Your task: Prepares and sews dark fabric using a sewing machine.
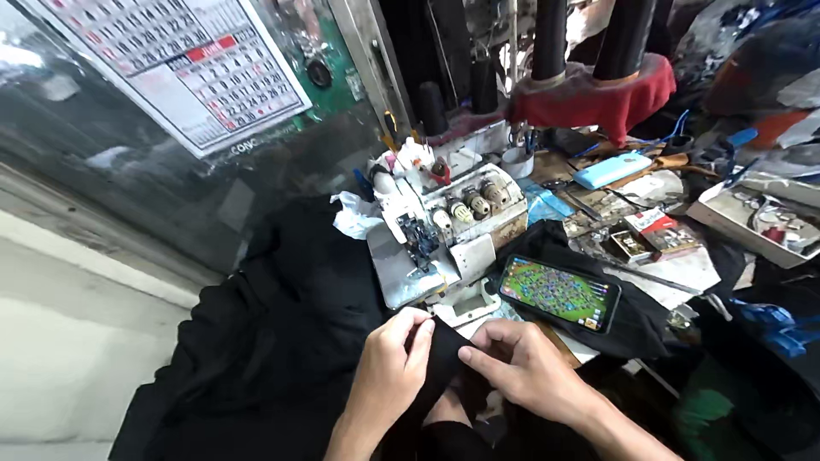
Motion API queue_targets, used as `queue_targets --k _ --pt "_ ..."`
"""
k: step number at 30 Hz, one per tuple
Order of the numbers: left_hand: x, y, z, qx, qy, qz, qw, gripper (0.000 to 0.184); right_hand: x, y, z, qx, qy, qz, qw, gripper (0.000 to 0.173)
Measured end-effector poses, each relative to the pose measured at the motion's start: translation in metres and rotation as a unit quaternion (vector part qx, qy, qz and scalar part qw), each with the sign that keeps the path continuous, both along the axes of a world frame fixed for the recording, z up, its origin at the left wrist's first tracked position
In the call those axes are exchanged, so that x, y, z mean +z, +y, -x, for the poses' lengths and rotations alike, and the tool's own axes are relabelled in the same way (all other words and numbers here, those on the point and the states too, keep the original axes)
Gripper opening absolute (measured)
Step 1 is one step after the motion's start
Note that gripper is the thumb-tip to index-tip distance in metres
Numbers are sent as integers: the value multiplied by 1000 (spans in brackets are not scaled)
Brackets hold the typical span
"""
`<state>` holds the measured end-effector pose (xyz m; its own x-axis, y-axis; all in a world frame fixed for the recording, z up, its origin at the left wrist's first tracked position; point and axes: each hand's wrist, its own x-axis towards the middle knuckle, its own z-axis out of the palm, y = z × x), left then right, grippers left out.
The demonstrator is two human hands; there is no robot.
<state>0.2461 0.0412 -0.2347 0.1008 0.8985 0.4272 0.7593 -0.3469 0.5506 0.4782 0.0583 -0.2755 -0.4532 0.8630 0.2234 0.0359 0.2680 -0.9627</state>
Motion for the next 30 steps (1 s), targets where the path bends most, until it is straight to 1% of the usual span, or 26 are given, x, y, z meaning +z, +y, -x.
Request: queue_targets --k 2,4,6,7,8,10,14,17,19,20,21,23,25,26,28,30 --pt "30 9 3 19 25 -36 999 19 20 13 11 -5 23 -12 1000 26" --pt "47 30 3 64 90 -97 989 18 28 33 26 -32 28 1 999 25" --pt "40 60 6 106 191 -133 967 19 19 58 43 -67 13 45 997 25" --pt "31 71 8 119 234 -125 957 19 10 67 49 -70 17 77 994 27" --pt "23 79 10 128 262 -116 950 19 1 75 54 -71 23 102 992 29" --pt "18 85 13 138 285 -103 943 20 -9 82 58 -73 40 127 988 34" --pt "23 94 20 148 268 -85 948 19 -10 83 69 -104 87 163 977 41" --pt "21 116 22 160 213 -46 963 23 -4 90 80 -166 69 148 972 47" --pt "22 127 24 166 185 -18 969 27 -3 93 84 -180 58 140 972 50" --pt "24 127 26 174 187 -11 967 31 -4 93 84 -178 57 138 973 50" --pt "25 123 28 181 199 -19 963 34 -5 93 84 -175 55 136 974 51" --pt "26 103 28 174 207 -72 960 32 -7 93 83 -167 49 131 976 52" --pt "16 82 24 144 165 -128 967 24 -8 94 83 -166 58 130 976 52" --pt "7 77 23 133 142 -135 972 23 -6 94 84 -166 67 135 974 51" --pt "-9 79 22 120 131 -124 976 28 -4 93 84 -159 82 149 973 50" --pt "-9 86 32 113 121 -94 982 30 -5 94 86 -155 82 148 973 49"
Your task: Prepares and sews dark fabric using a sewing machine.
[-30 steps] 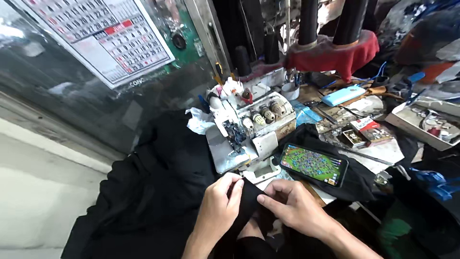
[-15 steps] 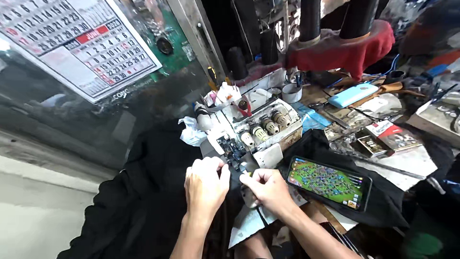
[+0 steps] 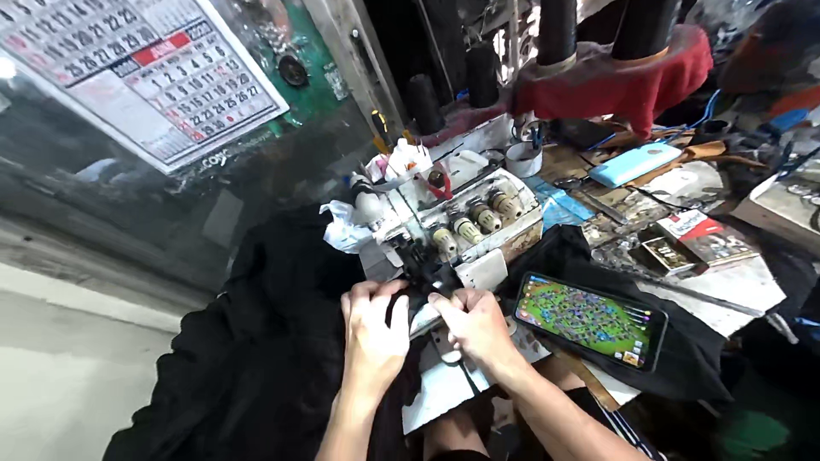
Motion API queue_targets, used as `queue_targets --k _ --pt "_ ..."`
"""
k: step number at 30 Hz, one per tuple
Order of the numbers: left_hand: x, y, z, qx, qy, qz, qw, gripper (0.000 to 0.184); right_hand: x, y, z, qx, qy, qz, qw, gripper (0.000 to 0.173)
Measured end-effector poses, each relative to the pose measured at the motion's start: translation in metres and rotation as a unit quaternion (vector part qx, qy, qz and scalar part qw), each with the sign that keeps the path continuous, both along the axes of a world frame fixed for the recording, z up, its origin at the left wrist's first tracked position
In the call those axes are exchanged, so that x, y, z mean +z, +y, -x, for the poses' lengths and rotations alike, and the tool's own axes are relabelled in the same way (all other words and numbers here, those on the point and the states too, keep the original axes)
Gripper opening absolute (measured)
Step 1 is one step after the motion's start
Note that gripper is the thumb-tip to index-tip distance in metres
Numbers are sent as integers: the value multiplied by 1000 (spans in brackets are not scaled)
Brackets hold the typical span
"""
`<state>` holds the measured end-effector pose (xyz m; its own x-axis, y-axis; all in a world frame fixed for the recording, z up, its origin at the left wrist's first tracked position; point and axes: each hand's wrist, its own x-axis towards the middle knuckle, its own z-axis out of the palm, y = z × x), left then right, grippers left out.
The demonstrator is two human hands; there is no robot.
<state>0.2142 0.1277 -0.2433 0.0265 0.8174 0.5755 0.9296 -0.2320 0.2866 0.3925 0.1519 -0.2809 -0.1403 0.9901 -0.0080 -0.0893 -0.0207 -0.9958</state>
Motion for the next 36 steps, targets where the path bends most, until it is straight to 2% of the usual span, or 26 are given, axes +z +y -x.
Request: queue_targets --k 3,6,8,10,13,15,17,20,22,23,25,27,30,32,33,34,36 --pt "6 8 13 15 -31 42 999 32 0 2 1 -7 -20 -8 1000 46" --pt "-5 -8 15 51 -72 99 991 44 -4 -7 -4 -6 -3 -35 999 46" --pt "-6 -18 16 58 -64 116 989 47 -10 -20 -10 18 15 -51 998 45" --pt "7 -25 22 69 -19 116 991 42 -18 -36 -21 84 -2 -62 995 44" --pt "31 -43 26 95 64 89 989 21 -24 -63 -49 207 -37 -92 973 35" --pt "30 -54 1 66 73 84 992 21 -30 -77 -63 252 -57 -80 963 31" --pt "16 -50 -45 20 63 103 993 21 -40 -88 -59 270 -75 -72 957 30" --pt "18 -38 -90 -32 66 216 974 34 -43 -100 -63 328 -159 -133 922 22" --pt "23 -45 -69 -103 20 188 977 33 -33 -112 -89 341 -205 -160 903 22" --pt "26 -50 -49 -139 -6 170 975 31 -27 -116 -108 330 -205 -161 907 21" --pt "36 -66 -13 -189 -105 176 960 27 -18 -120 -141 267 -164 -129 941 18" --pt "51 -84 5 -200 -203 176 942 27 -16 -119 -150 185 -123 -84 971 18" --pt "68 -96 -9 -226 -261 88 934 26 -13 -118 -108 159 -83 -90 980 32" --pt "83 -98 -35 -233 -265 13 935 25 -12 -125 -60 217 -62 -131 965 51" --pt "91 -96 -47 -237 -264 -31 934 24 -14 -130 -36 257 -64 -148 953 54" --pt "101 -93 -56 -239 -260 -78 932 24 -15 -134 -16 298 -61 -154 940 53" --pt "121 -87 -59 -245 -254 -159 922 25 -13 -139 12 342 -20 -155 927 38"
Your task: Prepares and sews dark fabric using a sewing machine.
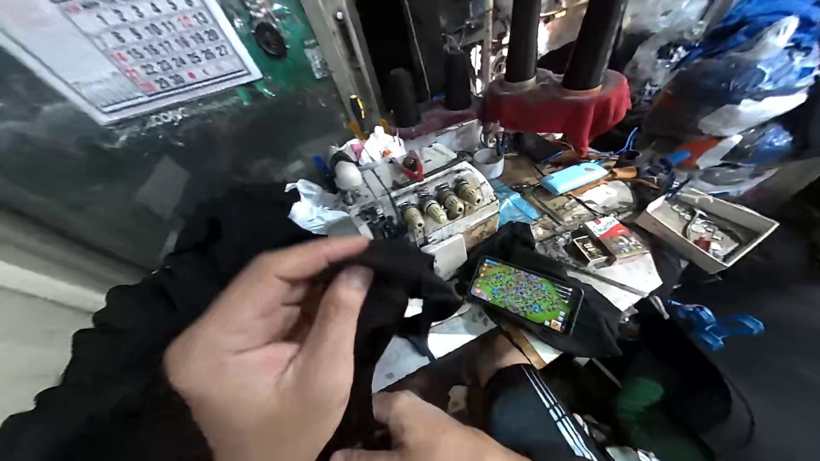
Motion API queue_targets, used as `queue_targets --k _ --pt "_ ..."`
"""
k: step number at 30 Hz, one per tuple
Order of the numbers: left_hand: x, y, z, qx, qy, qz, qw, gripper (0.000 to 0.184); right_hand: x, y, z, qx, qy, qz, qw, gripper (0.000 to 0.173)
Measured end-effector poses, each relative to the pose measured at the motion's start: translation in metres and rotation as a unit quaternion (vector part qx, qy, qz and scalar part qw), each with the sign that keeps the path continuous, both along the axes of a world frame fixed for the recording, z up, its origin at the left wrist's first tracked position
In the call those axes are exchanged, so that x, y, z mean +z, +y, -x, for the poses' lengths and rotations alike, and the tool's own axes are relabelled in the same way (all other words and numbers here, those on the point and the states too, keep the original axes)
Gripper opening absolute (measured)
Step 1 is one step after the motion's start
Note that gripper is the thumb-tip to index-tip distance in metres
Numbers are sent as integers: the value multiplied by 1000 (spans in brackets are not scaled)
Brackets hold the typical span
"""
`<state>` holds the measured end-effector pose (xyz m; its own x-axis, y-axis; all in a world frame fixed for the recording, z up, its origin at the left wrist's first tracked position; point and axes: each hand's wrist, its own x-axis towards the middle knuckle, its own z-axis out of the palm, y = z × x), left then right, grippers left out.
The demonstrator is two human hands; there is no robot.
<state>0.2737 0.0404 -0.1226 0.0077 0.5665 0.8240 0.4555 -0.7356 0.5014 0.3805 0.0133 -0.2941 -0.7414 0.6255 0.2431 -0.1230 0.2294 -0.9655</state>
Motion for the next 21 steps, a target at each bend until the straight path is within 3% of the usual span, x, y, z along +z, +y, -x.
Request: queue_targets --k 2,4,6,8,10,11,13,15,18,19,21 --pt "19 -4 21 37 -5 -32 999 30 17 0 3 0 84 38 996 27" --pt "28 -22 57 97 -36 -4 995 33 38 8 -19 -25 183 93 978 25" --pt "30 -39 81 164 -112 -10 980 28 46 23 -43 -130 241 127 953 21" --pt "23 -38 105 236 -124 -92 959 26 41 35 -52 -176 228 116 951 21" --pt "16 -34 121 297 -29 -130 945 28 30 37 -45 -143 151 67 976 24" --pt "11 -36 123 350 27 -89 932 29 28 35 -43 -142 120 46 982 26" --pt "-5 -53 122 418 108 94 897 38 31 37 -44 -169 94 24 981 27" --pt "-20 -64 106 372 126 176 903 38 47 44 -40 -164 75 -12 984 26" --pt "-31 -66 71 132 179 177 959 47 86 44 -27 -99 77 -113 986 26" --pt "-28 -64 67 69 186 171 965 42 101 42 -24 -90 89 -149 981 25" --pt "-6 -71 74 18 132 109 985 15 125 38 -22 -85 92 -223 967 14"
